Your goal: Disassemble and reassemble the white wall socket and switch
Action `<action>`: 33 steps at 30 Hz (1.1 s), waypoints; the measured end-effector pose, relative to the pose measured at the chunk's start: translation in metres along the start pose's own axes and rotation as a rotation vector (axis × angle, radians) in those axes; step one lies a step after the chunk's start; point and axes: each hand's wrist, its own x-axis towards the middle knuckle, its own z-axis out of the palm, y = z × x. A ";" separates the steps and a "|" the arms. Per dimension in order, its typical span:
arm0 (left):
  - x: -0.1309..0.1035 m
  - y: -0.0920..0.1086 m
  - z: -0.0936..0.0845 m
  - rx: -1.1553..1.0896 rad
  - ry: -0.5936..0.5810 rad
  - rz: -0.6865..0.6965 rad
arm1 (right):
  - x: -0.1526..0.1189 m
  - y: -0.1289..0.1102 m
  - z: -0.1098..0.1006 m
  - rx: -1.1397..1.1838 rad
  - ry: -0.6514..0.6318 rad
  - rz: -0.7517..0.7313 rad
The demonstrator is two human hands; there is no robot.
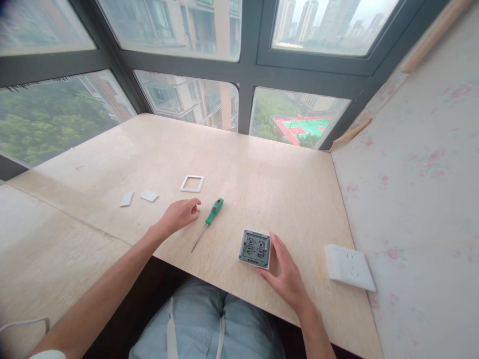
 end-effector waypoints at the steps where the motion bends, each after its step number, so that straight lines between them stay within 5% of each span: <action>1: 0.002 0.000 -0.001 -0.002 -0.005 0.007 | 0.000 0.000 0.000 0.000 0.000 -0.002; 7: -0.003 0.001 -0.004 -0.178 -0.004 0.034 | 0.000 -0.001 0.000 -0.016 0.009 -0.023; 12: -0.019 0.014 -0.008 -1.049 0.044 -0.101 | 0.000 -0.002 -0.001 -0.034 -0.002 -0.031; 16: -0.027 0.036 -0.004 -1.316 0.074 -0.160 | 0.000 -0.002 -0.002 -0.050 -0.007 -0.033; 21: -0.042 0.073 0.008 -1.131 0.092 -0.017 | 0.000 -0.004 -0.003 -0.059 -0.013 -0.034; 26: -0.055 0.108 0.026 -0.810 0.182 0.399 | 0.002 -0.007 -0.004 -0.062 -0.007 -0.042; 33: -0.051 0.119 0.054 -0.547 0.226 0.569 | 0.002 -0.008 -0.004 -0.062 -0.003 -0.053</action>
